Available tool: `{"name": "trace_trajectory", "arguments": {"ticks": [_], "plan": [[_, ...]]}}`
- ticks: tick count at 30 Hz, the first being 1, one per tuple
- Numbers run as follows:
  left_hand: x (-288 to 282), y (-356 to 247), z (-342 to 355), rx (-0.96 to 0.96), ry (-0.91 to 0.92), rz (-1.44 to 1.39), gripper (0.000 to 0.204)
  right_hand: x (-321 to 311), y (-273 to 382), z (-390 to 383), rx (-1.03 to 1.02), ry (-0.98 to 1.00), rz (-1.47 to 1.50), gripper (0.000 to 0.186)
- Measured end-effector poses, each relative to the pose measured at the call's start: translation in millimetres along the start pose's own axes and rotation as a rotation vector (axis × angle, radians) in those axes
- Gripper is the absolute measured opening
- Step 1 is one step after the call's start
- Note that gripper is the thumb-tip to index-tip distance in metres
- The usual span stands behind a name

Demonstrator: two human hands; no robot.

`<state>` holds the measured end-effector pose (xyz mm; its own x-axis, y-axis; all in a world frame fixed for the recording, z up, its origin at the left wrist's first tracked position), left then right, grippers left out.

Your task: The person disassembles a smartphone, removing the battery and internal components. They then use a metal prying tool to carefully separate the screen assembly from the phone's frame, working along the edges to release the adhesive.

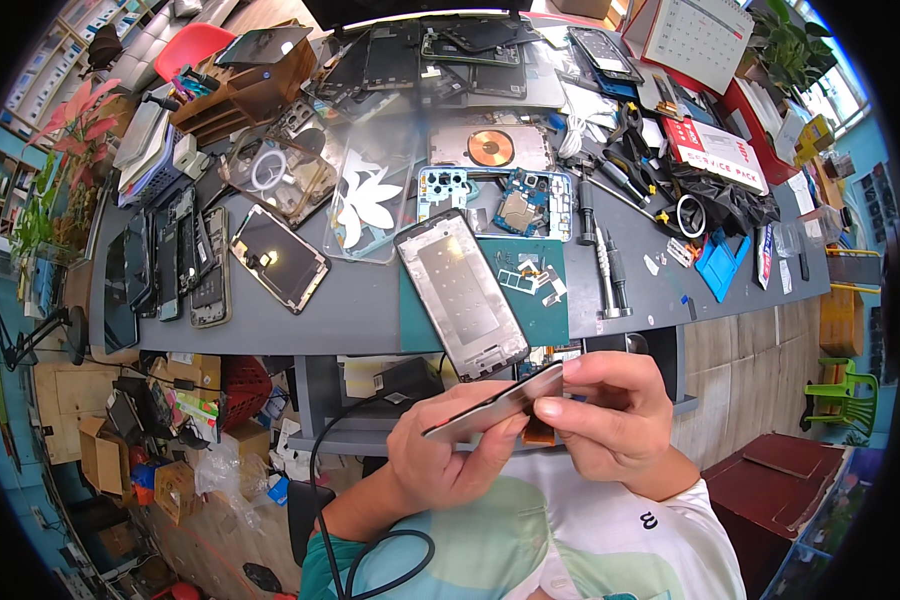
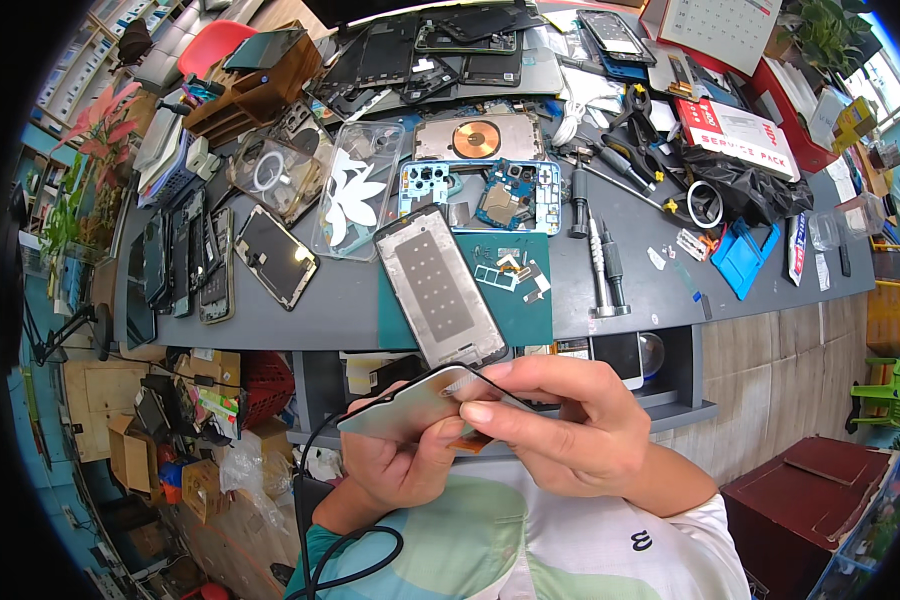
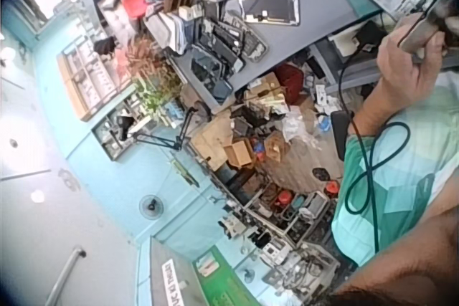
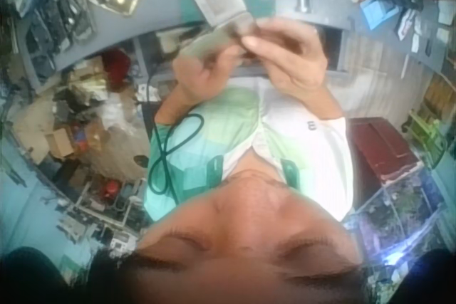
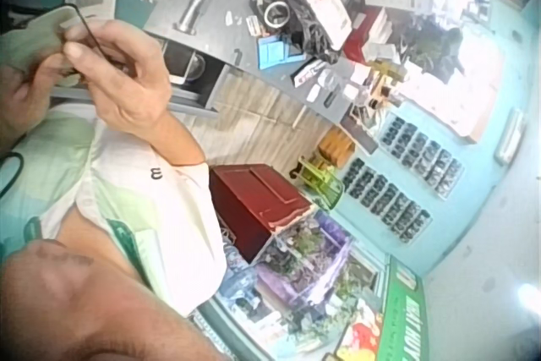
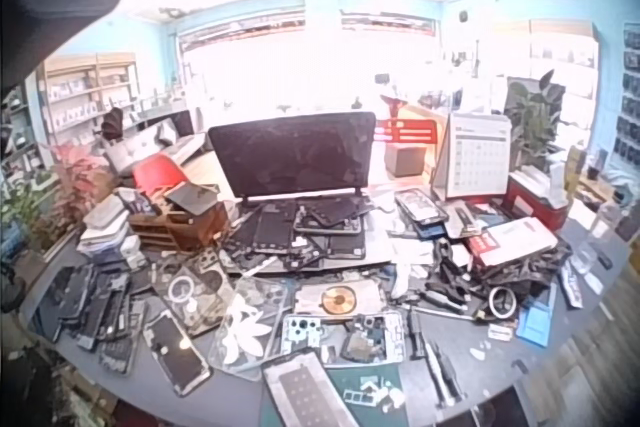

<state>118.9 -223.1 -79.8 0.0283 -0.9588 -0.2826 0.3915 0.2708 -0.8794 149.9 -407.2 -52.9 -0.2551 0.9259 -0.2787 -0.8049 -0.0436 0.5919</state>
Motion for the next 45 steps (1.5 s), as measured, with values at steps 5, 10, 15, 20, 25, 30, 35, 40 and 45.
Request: {"name": "trace_trajectory", "arguments": {"ticks": [5,10,15,20,25,30,35,40,45], "plan": [[-1,0,-2,-0.035,0.013,-0.029,0.040,2,0,0,-0.025,-0.042,-0.015,0.048],[4,5,-12,-0.080,-0.055,-0.121,0.038,-3,6,5,-0.063,0.017,-0.117,0.047],[0,1,-6,-0.034,-0.002,-0.044,0.038,-3,6,3,-0.068,0.027,-0.127,0.048],[1,1,-6,-0.006,0.004,-0.040,0.039,-1,4,6,-0.078,0.020,-0.090,0.047],[2,0,-6,0.002,-0.049,-0.033,0.036,-1,2,6,-0.071,0.009,-0.055,0.047],[4,4,-10,-0.050,0.008,-0.051,0.034,-1,1,1,-0.060,-0.018,-0.036,0.044],[5,2,-7,-0.057,0.032,-0.116,0.036,-4,3,6,-0.083,-0.005,-0.040,0.041],[4,1,-6,-0.044,-0.023,-0.090,0.038,-2,-1,7,-0.075,-0.030,0.018,0.041],[3,-2,-2,-0.063,-0.021,-0.109,0.040,-3,0,13,-0.043,-0.014,0.016,0.041]]}}
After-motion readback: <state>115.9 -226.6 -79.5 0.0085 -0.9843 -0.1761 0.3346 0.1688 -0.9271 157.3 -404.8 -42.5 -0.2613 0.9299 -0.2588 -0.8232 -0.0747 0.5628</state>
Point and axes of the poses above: each hand's wrist, its own z-axis towards the middle knuckle, its own x-axis out of the palm, y = z × x, the point moved 6 cm from there along z, towards the middle knuckle, and after that the axes turned 12 degrees about -x, right-handed, at the moved point
